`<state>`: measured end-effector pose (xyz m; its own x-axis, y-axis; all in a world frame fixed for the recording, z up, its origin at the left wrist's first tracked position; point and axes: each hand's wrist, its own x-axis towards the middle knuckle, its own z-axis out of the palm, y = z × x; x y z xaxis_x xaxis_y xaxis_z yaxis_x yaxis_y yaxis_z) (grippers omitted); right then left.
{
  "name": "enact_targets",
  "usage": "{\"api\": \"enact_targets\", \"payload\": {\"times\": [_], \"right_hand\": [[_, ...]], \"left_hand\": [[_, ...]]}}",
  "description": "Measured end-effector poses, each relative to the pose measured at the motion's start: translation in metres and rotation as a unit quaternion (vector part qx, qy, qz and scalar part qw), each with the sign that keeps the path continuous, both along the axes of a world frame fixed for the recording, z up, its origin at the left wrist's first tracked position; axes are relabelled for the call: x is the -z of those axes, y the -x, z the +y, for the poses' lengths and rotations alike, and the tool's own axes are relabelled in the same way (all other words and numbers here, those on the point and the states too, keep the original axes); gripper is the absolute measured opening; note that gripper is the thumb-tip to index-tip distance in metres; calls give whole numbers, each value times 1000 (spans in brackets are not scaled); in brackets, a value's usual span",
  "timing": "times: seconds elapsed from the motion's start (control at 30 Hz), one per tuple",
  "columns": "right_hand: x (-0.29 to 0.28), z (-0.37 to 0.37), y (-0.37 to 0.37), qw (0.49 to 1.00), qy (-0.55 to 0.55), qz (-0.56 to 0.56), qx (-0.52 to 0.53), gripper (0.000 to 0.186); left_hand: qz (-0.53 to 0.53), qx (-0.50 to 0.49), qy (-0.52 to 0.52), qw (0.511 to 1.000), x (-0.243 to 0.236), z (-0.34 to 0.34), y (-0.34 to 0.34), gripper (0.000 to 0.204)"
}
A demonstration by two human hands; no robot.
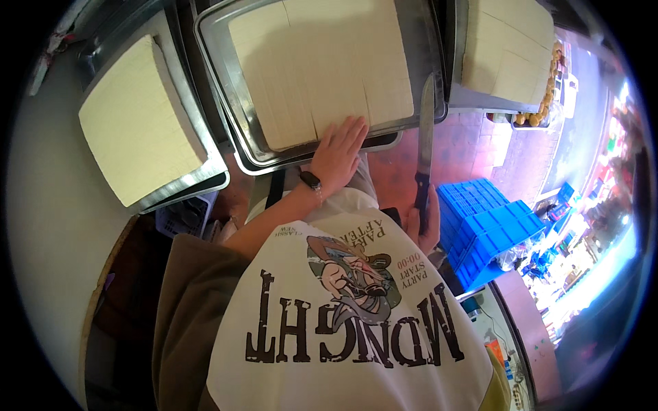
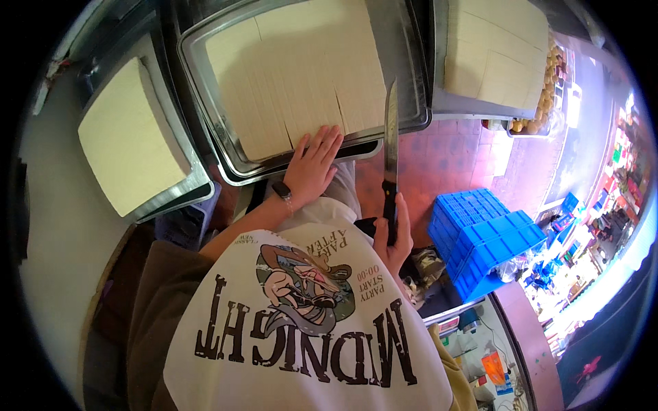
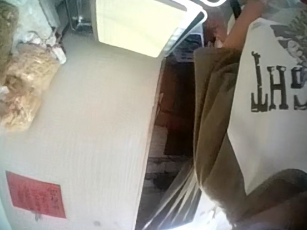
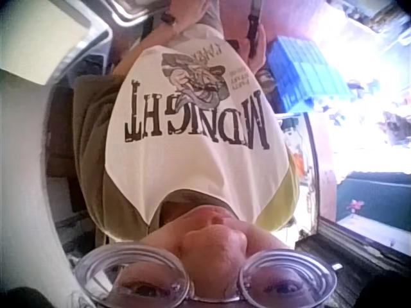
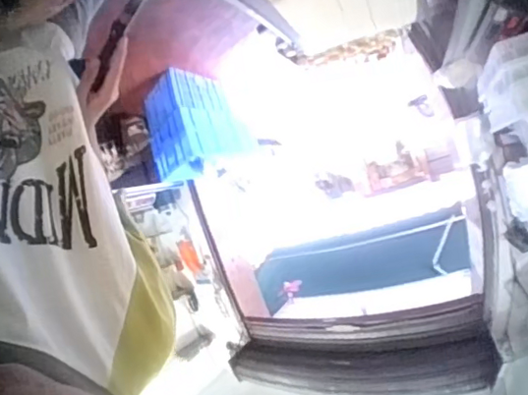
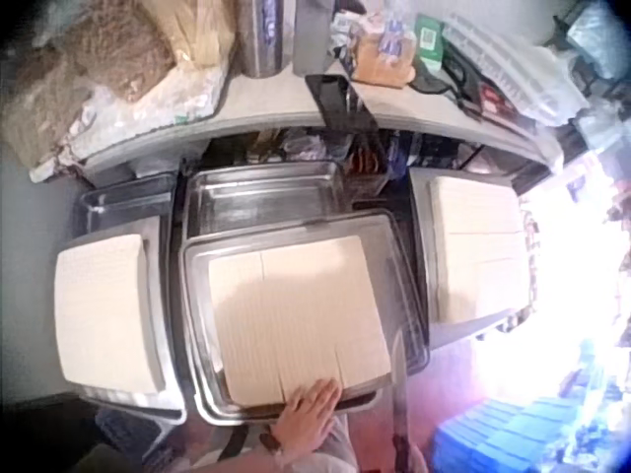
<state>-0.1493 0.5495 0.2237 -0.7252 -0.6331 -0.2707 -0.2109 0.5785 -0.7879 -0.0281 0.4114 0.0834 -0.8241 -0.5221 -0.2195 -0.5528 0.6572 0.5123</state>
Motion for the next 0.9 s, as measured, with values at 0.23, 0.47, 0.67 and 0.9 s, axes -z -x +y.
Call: {"api": "enact_targets", "payload": {"times": [0.23, 0.47, 0.67, 0.9], "right_hand": [[9, -9, 18, 995, 95, 8, 8, 47], [-2, -10, 34, 994, 81, -48, 63, 45], [3, -5, 59, 992, 116, -30, 35, 44], [-2, -18, 85, 990, 129, -54, 18, 42]], "left_hand": [[17, 73, 61, 995, -5, -5, 15, 71], [-14, 123, 125, 984, -9, -17, 75, 72], [-51, 118, 132, 983, 6, -37, 70, 75], [-73, 113, 138, 981, -3, -32, 69, 76]]}}
